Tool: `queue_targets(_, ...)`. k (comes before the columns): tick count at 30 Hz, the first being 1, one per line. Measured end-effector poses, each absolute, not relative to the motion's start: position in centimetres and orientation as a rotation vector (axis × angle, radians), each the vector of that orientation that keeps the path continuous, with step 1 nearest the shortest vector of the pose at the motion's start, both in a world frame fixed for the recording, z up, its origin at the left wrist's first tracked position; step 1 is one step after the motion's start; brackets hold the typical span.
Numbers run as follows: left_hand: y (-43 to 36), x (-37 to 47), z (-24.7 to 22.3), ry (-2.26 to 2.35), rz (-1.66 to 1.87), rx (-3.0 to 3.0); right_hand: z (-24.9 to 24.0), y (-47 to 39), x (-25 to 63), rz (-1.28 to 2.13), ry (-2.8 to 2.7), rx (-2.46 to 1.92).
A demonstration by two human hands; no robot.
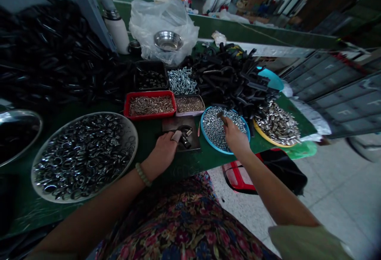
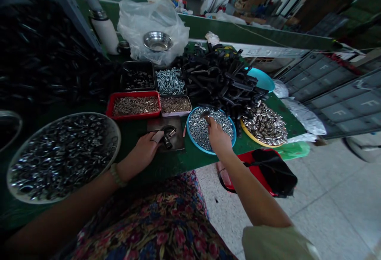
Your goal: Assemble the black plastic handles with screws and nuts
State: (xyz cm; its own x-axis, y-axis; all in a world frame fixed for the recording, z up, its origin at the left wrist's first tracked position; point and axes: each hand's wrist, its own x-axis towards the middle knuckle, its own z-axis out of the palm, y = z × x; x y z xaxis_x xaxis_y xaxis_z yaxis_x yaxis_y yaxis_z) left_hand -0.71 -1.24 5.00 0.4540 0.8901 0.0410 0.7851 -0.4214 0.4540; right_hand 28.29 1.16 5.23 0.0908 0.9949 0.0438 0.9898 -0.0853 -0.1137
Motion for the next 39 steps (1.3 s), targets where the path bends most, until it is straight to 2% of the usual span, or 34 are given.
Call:
queue_targets(2,-0.2,-0.6,6.4,1.334,0.471,2.106,5.1,2.3,29.3,-0.172,-2.13,-2.24)
queue_targets(4,1.3,-0.7,7.2,1.303,0.402,1.912,5.4,4.0,28.8,-0.323,-2.21,-2.096)
queue_targets(9,2.5,-1.2,5.8,1.557,0.19,2.089,6.5,10.5,23.2,-0.122,-2.514,-1.764)
queue_targets(12,1.3,-1.5,4.8,1.603,0.11,2.201,6.2,14.1,20.4,-0.095,-2.648,-1.734)
queue_targets(16,2.6,-1.2,6.1,1.663,0.107,2.313,5.2,16.2,19.3,-0.078,-2.682,-1.721)
queue_targets(20,9.6,1.2,7.6,1.726,0.349,2.497,4.7,16.4,19.2,-0.083,-2.643,-1.722)
queue_targets(25,16.4,5.1,6.5,1.649,0.189,2.586,4.7,17.2,19.0,0.019,-2.541,-1.745)
queue_targets(28,16.9,5.8,5.8,1.65,0.189,2.588,5.1,17.1,19.7,0.127,-2.462,-1.684)
queue_targets(35,17.0,5.0,6.0,1.639,0.24,2.511,5.5,10.4,20.0,0.732,-2.12,-1.381)
queue_targets(39,17.1,4.8,6.1,1.611,0.237,2.52,4.0,7.9,18.7,0.715,-2.239,-1.349)
